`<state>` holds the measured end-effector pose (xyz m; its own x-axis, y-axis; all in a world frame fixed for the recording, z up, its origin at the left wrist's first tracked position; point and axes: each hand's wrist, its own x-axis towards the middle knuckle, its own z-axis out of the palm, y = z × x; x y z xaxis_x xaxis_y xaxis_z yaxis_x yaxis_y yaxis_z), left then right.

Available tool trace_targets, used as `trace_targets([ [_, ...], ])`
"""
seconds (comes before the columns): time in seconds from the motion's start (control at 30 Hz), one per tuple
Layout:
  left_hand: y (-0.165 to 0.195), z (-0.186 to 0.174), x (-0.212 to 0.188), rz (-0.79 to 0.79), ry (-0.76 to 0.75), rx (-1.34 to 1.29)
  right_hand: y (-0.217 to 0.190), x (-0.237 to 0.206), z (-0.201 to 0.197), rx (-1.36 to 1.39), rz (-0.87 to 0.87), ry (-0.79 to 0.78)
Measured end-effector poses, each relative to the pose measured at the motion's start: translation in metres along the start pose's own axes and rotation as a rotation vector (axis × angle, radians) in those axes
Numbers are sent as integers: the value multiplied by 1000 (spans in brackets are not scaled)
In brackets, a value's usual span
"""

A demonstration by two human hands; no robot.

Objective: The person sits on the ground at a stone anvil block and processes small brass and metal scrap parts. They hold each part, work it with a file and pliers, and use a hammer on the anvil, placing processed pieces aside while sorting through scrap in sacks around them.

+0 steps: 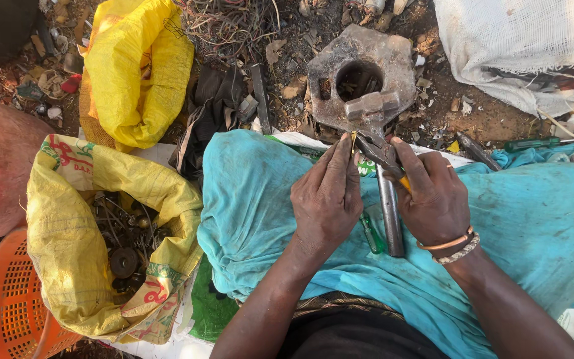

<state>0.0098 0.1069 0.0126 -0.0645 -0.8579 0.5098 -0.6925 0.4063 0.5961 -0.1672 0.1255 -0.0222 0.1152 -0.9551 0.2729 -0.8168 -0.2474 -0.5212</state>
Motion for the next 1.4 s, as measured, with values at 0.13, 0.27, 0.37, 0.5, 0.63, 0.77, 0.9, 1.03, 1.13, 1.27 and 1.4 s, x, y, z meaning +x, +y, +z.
trace_targets([
  [0.13, 5, -10, 3, -35, -22, -78, 3, -1, 5, 107, 25, -9],
  [0.27, 8, -27, 7, -183, -105, -246, 2, -8, 14, 406, 61, -51],
  [0.37, 3, -38, 9, -356, -198, -454, -1, -16, 24, 574, 114, -116],
  [0.5, -17, -37, 12, -640, -290, -988, -1, -28, 35, 899, 195, -256],
  [0.63, -33, -20, 1, -850, -324, -1415, 3, -37, 36, 1232, 266, -398],
  [0.77, -43, 2, -4, -905, -364, -1358, 1, -41, 28, 1603, 232, -480],
  [0.9, -36, 2, -12, -834, -256, -1183, 2, -29, 18, 1303, 292, -367],
  [1.03, -29, -11, -9, -751, -184, -1077, 3, -9, 8, 898, 283, -353],
  [1.13, -21, -16, -2, -689, -159, -1009, -2, -1, 6, 601, 247, -314],
  [1.27, -10, -18, 4, -689, -110, -855, -9, 1, 4, 474, 279, -288],
  [1.4, -4, -23, 8, -584, -129, -599, -13, 1, 5, 399, 188, -181],
])
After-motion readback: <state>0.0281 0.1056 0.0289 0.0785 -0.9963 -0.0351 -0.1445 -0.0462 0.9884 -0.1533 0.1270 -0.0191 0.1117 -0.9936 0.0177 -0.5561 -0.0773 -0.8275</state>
